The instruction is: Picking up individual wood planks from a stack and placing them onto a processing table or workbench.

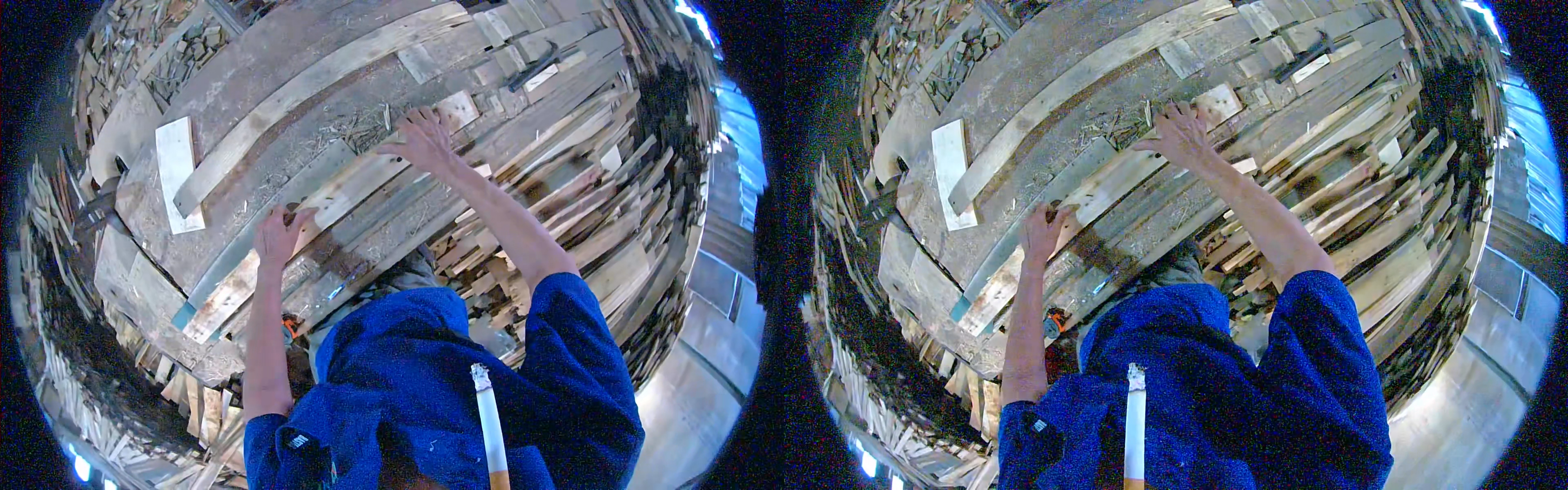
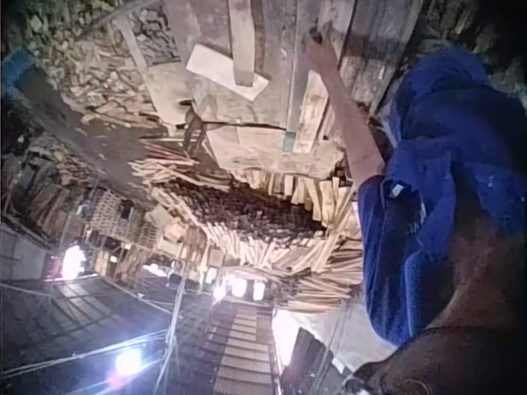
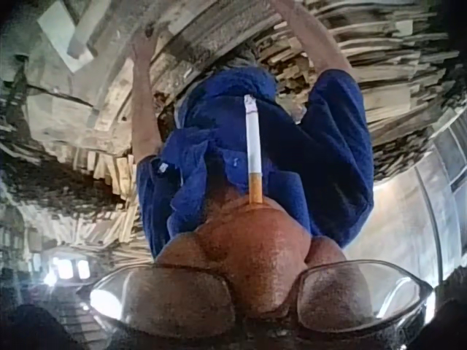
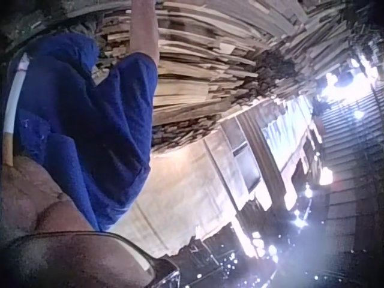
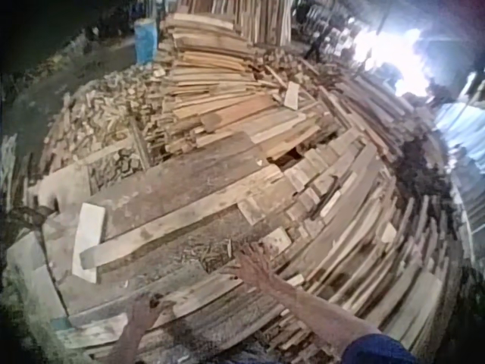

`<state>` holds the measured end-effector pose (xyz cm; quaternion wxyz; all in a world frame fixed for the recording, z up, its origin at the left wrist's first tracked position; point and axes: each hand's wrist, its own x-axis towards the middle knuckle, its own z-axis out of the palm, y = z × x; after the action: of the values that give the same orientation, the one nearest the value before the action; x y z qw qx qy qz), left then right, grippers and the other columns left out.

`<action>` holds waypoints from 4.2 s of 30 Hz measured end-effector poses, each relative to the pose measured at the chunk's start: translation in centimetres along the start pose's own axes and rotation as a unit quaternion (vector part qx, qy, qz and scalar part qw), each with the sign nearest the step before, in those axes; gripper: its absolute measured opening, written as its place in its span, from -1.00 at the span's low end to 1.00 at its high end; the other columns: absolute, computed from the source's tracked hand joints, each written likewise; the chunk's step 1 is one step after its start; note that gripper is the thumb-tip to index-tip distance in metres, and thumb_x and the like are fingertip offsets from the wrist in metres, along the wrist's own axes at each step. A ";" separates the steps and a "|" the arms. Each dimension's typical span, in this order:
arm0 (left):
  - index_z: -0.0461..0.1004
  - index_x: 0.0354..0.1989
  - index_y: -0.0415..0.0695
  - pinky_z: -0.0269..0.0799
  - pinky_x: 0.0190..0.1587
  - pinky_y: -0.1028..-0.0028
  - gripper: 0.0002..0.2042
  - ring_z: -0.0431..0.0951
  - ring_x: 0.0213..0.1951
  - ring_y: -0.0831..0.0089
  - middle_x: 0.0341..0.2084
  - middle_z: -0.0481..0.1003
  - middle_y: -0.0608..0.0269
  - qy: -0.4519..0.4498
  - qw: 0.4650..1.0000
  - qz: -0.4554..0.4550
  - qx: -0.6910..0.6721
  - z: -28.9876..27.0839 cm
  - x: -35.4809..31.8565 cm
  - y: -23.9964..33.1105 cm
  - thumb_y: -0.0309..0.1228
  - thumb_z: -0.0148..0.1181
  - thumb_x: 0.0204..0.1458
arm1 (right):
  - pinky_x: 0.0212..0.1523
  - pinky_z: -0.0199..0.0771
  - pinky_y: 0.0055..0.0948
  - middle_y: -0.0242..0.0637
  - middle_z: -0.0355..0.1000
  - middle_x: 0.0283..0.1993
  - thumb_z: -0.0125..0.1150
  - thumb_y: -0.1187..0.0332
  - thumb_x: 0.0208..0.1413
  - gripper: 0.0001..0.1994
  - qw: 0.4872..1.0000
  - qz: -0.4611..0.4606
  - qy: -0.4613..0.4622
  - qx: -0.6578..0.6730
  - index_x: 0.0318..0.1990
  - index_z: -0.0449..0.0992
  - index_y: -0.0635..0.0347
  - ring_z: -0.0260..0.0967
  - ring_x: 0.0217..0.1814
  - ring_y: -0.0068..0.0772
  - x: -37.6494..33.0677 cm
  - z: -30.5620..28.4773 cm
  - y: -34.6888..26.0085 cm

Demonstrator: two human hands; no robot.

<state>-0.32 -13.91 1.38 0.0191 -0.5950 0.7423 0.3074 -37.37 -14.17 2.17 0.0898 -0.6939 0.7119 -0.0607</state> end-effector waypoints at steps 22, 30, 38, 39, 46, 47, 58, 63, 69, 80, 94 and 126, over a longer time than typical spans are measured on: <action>0.54 -0.21 -0.13 0.47 -0.19 0.09 -0.43 0.59 -0.23 -0.03 -0.32 0.59 0.01 0.013 0.999 -0.029 -0.015 0.3 -0.3 -0.4 0.23 0.25 0.03 | 0.34 0.02 0.26 -0.13 0.46 0.01 0.32 -0.31 -0.08 -0.34 1.000 0.009 0.004 0.014 -0.10 0.63 0.14 0.31 0.22 -0.07 0.6 -1.0 -0.5; 0.50 -0.31 -0.15 0.47 -0.19 0.08 -0.41 0.57 -0.22 -0.06 -0.35 0.56 -0.01 0.041 0.999 0.005 -0.022 2.1 0.2 -0.7 0.26 0.23 0.02 | 0.40 -0.17 0.36 0.02 0.42 0.17 0.21 -0.45 -0.11 -0.21 0.998 0.022 -0.046 0.031 -0.09 0.63 0.15 0.23 0.35 0.08 0.1 0.5 0.7; 0.50 -0.34 -0.16 0.47 -0.19 0.09 -0.38 0.57 -0.24 -0.02 -0.36 0.55 -0.01 0.010 1.000 -0.014 -0.016 2.1 -0.2 0.1 0.29 0.23 0.00 | 0.35 0.00 0.19 -0.11 0.47 -0.04 0.34 -0.31 -0.12 -0.35 1.000 0.007 -0.029 0.003 -0.19 0.63 0.16 0.29 0.21 -0.03 -0.6 -0.2 0.1; 0.51 -0.35 -0.17 0.47 -0.19 0.09 -0.38 0.58 -0.24 -0.02 -0.36 0.55 -0.01 0.013 1.000 -0.013 -0.015 2.1 -0.2 0.1 0.29 0.24 -0.01 | 0.35 0.00 0.20 -0.11 0.47 -0.04 0.34 -0.30 -0.11 -0.35 0.999 0.007 -0.033 0.002 -0.21 0.63 0.17 0.28 0.21 -0.02 -0.5 -0.3 0.0; 0.52 -0.34 -0.19 0.48 -0.21 0.11 -0.38 0.58 -0.25 -0.02 -0.37 0.55 -0.02 -0.022 0.998 -0.026 -0.050 1.9 0.2 -0.2 0.27 0.26 -0.01 | 0.35 0.01 0.21 -0.07 0.46 -0.04 0.33 -0.30 -0.09 -0.36 1.000 -0.008 0.003 0.014 -0.22 0.62 0.19 0.28 0.22 0.02 -0.5 1.2 0.5; 0.53 -0.33 -0.19 0.48 -0.22 0.12 -0.38 0.58 -0.25 -0.02 -0.37 0.56 -0.02 -0.011 0.998 -0.018 -0.053 2.1 0.1 -0.4 0.27 0.27 -0.02 | 0.35 0.01 0.21 -0.07 0.46 -0.03 0.33 -0.30 -0.09 -0.35 1.000 -0.005 -0.008 0.017 -0.21 0.61 0.19 0.28 0.22 0.02 -0.4 1.2 0.5; 0.50 0.10 -0.01 0.08 0.29 -0.16 -0.47 0.27 0.24 0.00 0.06 0.42 0.04 0.224 0.975 -0.013 0.000 6.9 -5.1 1.1 0.07 0.23 0.07 | 0.43 0.05 0.00 -0.08 0.34 0.32 0.16 -0.38 0.02 -0.24 0.984 0.038 -0.136 -0.106 0.11 0.56 0.12 0.17 0.41 0.00 -0.4 2.6 0.8; 0.36 0.27 0.05 -0.15 0.42 -0.24 -0.41 0.06 0.41 -0.07 0.26 0.23 -0.03 0.236 0.971 -0.045 -0.005 8.7 -5.7 1.3 0.06 0.17 0.13 | 0.49 -0.03 -0.06 -0.07 0.21 0.44 0.21 -0.18 0.15 -0.27 0.988 0.026 -0.126 -0.086 0.35 0.34 0.10 0.06 0.52 -0.04 -1.6 0.2 -2.1; 0.31 0.34 0.07 -0.23 0.46 -0.19 -0.37 -0.04 0.47 -0.06 0.35 0.15 -0.02 0.203 0.977 -0.066 -0.030 8.6 -6.2 2.2 0.11 0.12 0.15 | 0.49 -0.04 0.00 -0.06 0.22 0.43 0.23 0.01 0.22 -0.40 0.993 -0.109 0.018 0.045 0.33 0.36 0.10 0.06 0.52 -0.05 -5.4 4.9 -5.4; 0.30 0.35 0.10 -0.23 0.47 -0.13 -0.33 -0.02 0.48 0.04 0.38 0.17 0.03 0.231 0.972 -0.033 0.023 7.2 -7.2 3.3 0.20 0.05 0.14 | 0.43 0.00 0.07 0.02 0.33 0.29 0.23 -0.08 0.13 -0.43 0.999 0.017 0.047 -0.012 0.12 0.46 0.19 0.16 0.41 0.07 -7.4 7.1 -5.7; 0.24 0.39 0.08 -0.27 0.48 -0.12 -0.30 -0.03 0.49 0.01 0.41 0.15 -0.04 0.215 0.975 -0.022 0.048 7.5 -9.7 4.1 0.25 -0.05 0.18 | 0.44 0.01 0.04 0.08 0.38 0.22 0.24 -0.13 0.11 -0.38 0.988 0.011 0.148 0.037 0.07 0.48 0.26 0.22 0.36 0.11 -9.9 5.8 -6.6; 0.31 0.36 0.03 -0.23 0.46 -0.16 -0.32 0.04 0.45 -0.06 0.35 0.20 -0.11 0.329 0.942 0.040 0.052 10.7 -8.5 2.0 0.21 -0.03 0.19 | 0.39 0.10 -0.02 -0.20 0.48 0.12 0.11 -0.18 0.21 -0.49 0.982 0.009 0.190 0.009 0.01 0.55 0.08 0.34 0.27 -0.08 -9.9 8.3 -6.0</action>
<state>-3.29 -1.15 -3.08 -0.2077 -0.6312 0.7453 0.0558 -29.54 -4.14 -4.20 -0.0404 -0.6621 0.7218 -0.1973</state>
